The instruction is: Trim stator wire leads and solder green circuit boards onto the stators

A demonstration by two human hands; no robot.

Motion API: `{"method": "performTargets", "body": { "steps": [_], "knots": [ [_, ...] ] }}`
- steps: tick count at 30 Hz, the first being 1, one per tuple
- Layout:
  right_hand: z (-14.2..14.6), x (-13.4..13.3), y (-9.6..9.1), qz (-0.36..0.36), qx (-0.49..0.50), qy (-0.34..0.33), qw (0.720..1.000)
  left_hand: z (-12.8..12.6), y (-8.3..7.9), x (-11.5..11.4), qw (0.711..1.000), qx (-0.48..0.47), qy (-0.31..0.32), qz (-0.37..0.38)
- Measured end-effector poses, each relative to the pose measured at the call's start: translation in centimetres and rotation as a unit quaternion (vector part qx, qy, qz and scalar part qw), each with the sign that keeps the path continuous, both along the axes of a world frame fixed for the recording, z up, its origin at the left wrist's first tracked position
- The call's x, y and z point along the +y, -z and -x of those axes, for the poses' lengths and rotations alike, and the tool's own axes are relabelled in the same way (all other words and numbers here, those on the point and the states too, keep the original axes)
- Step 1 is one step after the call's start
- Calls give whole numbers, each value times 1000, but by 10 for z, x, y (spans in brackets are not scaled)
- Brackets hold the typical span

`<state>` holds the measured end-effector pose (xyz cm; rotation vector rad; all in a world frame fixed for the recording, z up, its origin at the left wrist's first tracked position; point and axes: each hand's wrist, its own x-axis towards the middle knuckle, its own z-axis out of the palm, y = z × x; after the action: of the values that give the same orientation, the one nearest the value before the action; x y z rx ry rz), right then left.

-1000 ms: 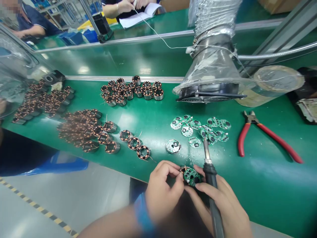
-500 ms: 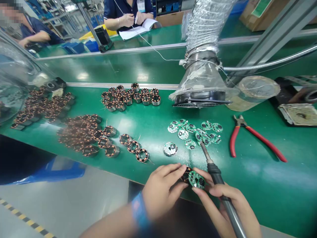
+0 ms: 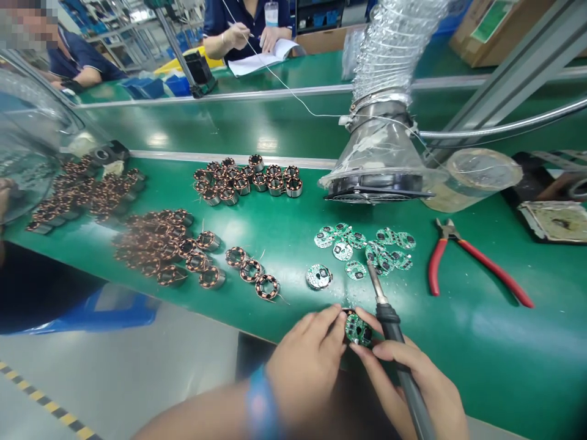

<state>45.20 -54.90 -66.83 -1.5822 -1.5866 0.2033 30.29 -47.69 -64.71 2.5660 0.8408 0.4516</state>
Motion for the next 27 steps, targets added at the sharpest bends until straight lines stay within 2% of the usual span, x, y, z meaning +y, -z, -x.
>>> {"method": "performTargets", "body": {
  "steps": [2, 5, 7, 12, 15, 17, 20, 23, 27],
  "knots": [
    [0, 2, 1, 5, -19, -16, 1000, 4, 6, -3, 998, -30, 2, 53],
    [0, 4, 1, 19, -50, -39, 998, 10, 16, -8, 988, -93, -28, 119],
    [2, 4, 0, 27, -65, -45, 996, 9, 20, -10, 986, -109, -46, 118],
    [3, 2, -1, 13, -59, 7, 998, -5, 9, -7, 992, -42, -103, -67],
    [-9, 5, 3, -15, -56, 50, 997, -11, 0, -2, 987, -4, -115, -117],
    [-22, 12, 8, -12, -76, 33, 996, -10, -3, 3, 982, 12, -123, -143],
    [-36, 27, 15, 29, -121, -34, 992, -7, -5, 18, 975, 39, -144, -165],
    [-38, 41, 19, 59, -155, -75, 983, -9, -10, 43, 975, 64, -149, -155],
    [-35, 36, 20, 43, -166, -94, 981, 3, -27, 82, 974, 45, -173, -139]
  ]
}}
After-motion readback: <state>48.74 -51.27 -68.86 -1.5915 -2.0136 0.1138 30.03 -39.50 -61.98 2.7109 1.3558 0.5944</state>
